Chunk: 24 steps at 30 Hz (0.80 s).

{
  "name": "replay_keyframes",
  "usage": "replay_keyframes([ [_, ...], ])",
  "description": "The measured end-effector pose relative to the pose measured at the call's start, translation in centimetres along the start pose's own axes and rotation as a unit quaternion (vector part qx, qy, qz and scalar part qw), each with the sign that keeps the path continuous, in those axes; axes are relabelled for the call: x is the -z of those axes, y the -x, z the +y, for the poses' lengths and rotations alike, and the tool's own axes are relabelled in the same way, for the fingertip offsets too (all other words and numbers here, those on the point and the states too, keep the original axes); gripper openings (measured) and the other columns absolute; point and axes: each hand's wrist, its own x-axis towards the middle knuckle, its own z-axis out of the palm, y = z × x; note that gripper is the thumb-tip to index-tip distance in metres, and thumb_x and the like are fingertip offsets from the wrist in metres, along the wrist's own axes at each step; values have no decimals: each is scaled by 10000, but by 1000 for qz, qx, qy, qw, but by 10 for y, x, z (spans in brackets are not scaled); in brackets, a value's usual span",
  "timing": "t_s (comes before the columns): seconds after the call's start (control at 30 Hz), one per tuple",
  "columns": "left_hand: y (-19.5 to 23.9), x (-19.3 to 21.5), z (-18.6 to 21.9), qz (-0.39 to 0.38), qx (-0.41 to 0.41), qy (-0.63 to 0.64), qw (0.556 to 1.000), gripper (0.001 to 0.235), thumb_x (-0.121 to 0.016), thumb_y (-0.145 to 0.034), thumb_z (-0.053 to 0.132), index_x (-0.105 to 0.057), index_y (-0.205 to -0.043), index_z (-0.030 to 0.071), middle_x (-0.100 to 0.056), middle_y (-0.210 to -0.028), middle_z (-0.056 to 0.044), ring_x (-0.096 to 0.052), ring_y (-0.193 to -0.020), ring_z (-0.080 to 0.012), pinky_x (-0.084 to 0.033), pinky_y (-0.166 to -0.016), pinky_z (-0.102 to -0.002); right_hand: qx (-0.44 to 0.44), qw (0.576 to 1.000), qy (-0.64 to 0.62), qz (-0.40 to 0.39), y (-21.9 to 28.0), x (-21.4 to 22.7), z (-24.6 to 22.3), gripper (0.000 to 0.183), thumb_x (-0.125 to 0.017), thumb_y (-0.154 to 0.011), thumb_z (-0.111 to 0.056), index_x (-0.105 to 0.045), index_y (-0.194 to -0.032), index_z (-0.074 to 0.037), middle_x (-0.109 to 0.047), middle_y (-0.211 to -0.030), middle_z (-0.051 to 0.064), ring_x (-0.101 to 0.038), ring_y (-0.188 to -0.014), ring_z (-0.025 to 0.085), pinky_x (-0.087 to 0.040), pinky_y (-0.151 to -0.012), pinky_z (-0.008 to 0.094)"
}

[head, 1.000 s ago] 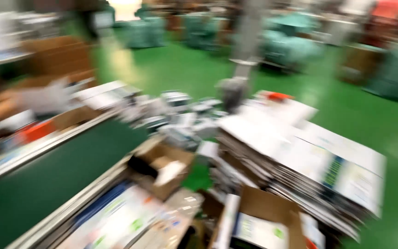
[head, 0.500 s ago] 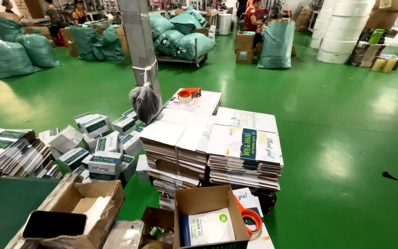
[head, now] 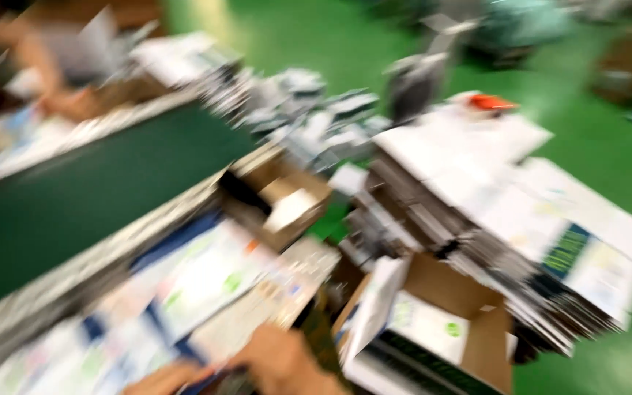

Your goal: Sorting, bundling, and packaging medical-style masks into plastic sleeves and cardboard boxes.

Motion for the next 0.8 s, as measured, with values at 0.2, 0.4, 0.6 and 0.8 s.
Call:
replay_keyframes([
  [0.2,-71,4,112,65,104,-13,992,152,-843,-734,104,-799,-861,34,-725,-681,-84,-716,-586,-157,-530,-527,-272,-133,990,-36,-4,-29,27,-24,188,-837,-806,-56,-749,-972,-69,-706,-863,101,-713,-806,289,-561,-707,368],
  [0.4,-101,57,74,150,429,22,891,317,-651,-1013,184,-758,-929,-103,-696,-768,-289,-553,-626,-344,-475,-626,-470,-224,939,-260,33,-78,6,5,1058,-884,-693,-170,-248,-1524,-10,-553,-1347,193,-641,-1122,263,-511,-992,355],
  [0.6,-121,57,55,288,127,-203,927,723,-662,-952,233,-366,-1516,-110,-489,-1346,-314,-479,-1234,-391,-388,-1035,-444,-317,940,-130,-3,-139,-50,65,1067,-879,-672,-308,-351,-1539,16,-608,-1403,226,-632,-1242,296,-502,-1041,386],
  [0.8,-36,17,15,-54,258,-338,903,895,-754,-775,405,-397,-1511,43,-420,-1446,-278,-371,-1327,-474,-281,-1049,-565,-411,856,187,-251,-130,-84,166,1236,-960,-650,-586,-348,-1463,116,-512,-1354,327,-494,-1278,420,-399,-1039,469],
])
